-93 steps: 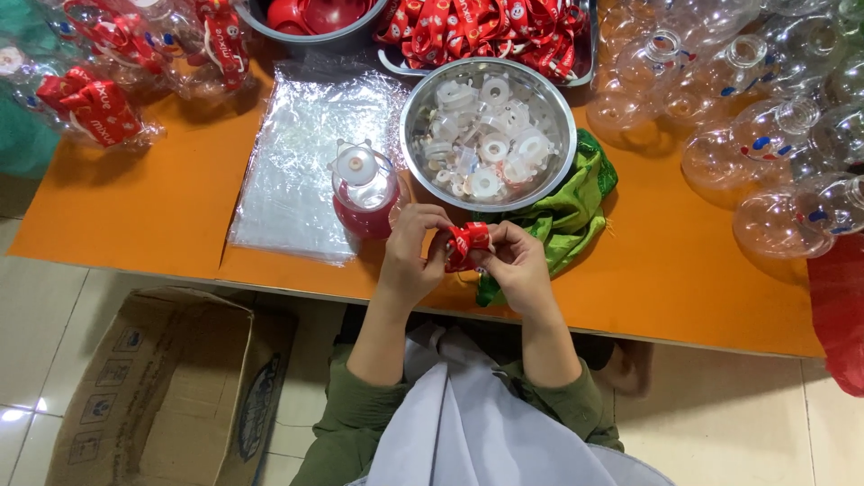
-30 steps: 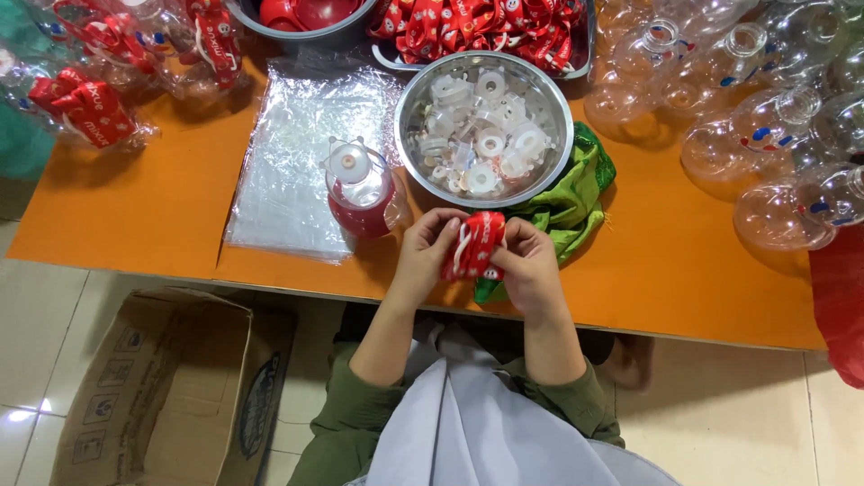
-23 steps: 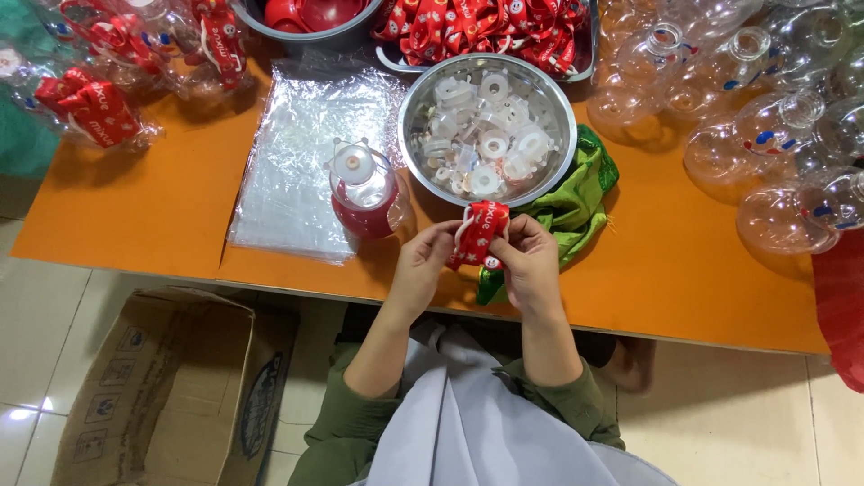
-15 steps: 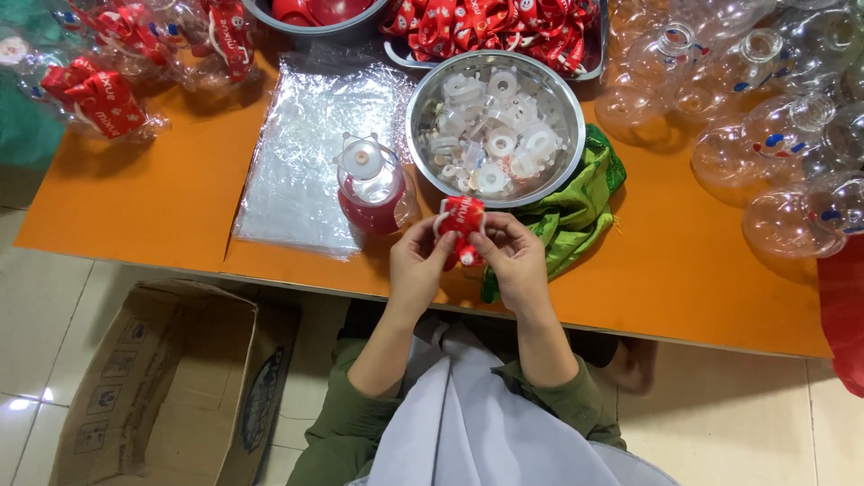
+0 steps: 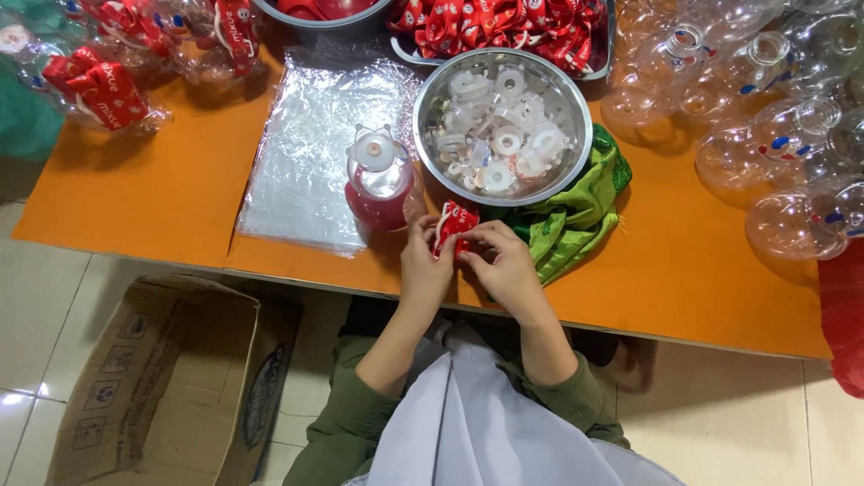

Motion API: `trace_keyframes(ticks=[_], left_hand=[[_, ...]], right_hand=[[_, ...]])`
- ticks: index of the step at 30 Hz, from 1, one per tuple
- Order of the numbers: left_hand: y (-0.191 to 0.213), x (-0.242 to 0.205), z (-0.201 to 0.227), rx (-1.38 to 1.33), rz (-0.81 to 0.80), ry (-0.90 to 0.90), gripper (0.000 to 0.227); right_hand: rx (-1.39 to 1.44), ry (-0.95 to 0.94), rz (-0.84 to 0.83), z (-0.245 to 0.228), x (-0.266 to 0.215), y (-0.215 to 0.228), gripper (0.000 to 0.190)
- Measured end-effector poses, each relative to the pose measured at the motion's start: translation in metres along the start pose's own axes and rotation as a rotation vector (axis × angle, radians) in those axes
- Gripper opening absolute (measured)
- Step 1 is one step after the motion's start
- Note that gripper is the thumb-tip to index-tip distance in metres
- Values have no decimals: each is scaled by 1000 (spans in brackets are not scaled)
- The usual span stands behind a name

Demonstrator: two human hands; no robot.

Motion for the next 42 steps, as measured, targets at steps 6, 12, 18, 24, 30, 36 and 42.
trace_keyframes(ticks=[6, 12, 18, 24, 30, 36, 42], left_hand=[[-2, -6, 14, -27, -31, -124, 33], [-16, -1, -11, 213, -30, -432, 41], [-19, -15, 0, 510, -15, -516, 47], [-14, -24, 17, 664, 32, -526, 42], [-5, -37, 28, 694, 79, -610, 29], [37, -26, 22, 307, 394, -749, 22], [75, 3, 41, 117, 379, -563, 86]], right_hand=[[-37, -49, -28, -10, 1, 5, 30], [-145, -18, -69, -8, 0, 4, 27], [-240, 14, -95, -7, -1, 4, 25], [-295, 50, -96, -1, 0, 2, 22], [-392, 153, -34, -15, -4, 9, 23], [-310, 231, 97, -36, -5, 18, 15], [-173, 413, 134, -77, 6, 5, 24]])
Point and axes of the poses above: each hand's wrist, its own x-axis towards the middle knuckle, its own y-axis out of the back of the hand, z = x × y, the point moved 6 cm from there along x, towards the middle knuckle, and after that the axes turned 10 degrees about -x, right-handed, at the moved point
